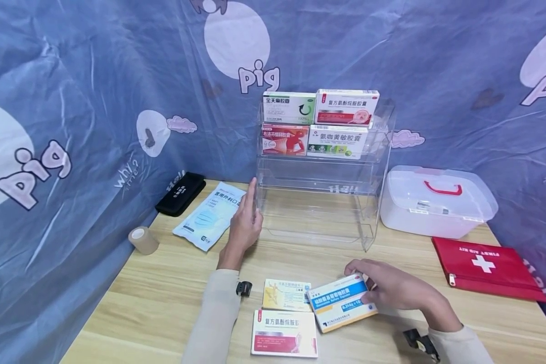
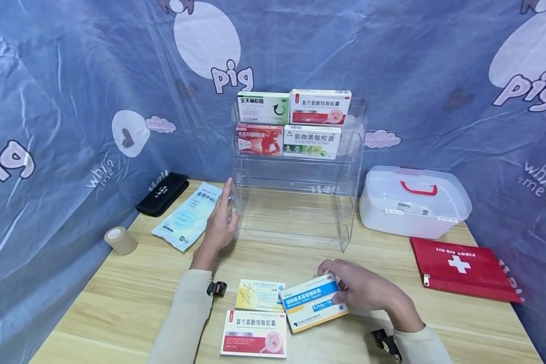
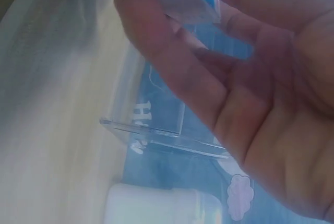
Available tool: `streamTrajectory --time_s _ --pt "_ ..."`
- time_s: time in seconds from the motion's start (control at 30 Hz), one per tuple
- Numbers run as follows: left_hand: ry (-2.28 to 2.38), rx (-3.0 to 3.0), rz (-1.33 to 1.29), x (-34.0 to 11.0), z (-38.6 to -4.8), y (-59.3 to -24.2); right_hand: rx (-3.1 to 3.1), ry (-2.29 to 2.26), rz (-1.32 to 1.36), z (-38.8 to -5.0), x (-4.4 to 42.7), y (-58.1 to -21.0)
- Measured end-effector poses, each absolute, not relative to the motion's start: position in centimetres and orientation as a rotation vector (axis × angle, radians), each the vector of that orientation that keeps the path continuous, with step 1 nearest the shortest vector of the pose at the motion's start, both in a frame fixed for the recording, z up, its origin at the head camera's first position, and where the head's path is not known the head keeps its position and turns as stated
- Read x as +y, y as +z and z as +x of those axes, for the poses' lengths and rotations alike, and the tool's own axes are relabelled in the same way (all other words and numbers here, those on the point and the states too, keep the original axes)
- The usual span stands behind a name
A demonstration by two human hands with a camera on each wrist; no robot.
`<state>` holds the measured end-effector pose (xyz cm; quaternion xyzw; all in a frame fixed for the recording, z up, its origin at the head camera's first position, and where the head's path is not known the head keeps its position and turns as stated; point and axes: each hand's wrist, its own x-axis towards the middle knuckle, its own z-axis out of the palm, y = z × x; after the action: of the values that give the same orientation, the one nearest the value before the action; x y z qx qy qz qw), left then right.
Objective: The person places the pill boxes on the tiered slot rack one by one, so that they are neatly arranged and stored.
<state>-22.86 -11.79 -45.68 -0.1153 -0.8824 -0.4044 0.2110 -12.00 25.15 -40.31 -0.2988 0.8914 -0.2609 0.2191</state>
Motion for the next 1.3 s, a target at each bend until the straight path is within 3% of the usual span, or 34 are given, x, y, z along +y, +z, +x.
streamTrajectory --time_s 0.33,0.83,1.3 --pt "-1.117 -2.449 -0.314 -11.8 -22.8 -45.8 2.457 -0.887 -0.939 -12.4 25.6 -39.8" --pt "-1.113 -2.448 -0.324 -11.9 -22.8 -45.5 2.938 -1.294 -0.850 -13.8 25.2 -38.3" --pt "-1.112 -2.462 -0.311 -11.7 -23.0 -45.7 3.282 -1.708 -0.628 -18.4 22.4 -33.8"
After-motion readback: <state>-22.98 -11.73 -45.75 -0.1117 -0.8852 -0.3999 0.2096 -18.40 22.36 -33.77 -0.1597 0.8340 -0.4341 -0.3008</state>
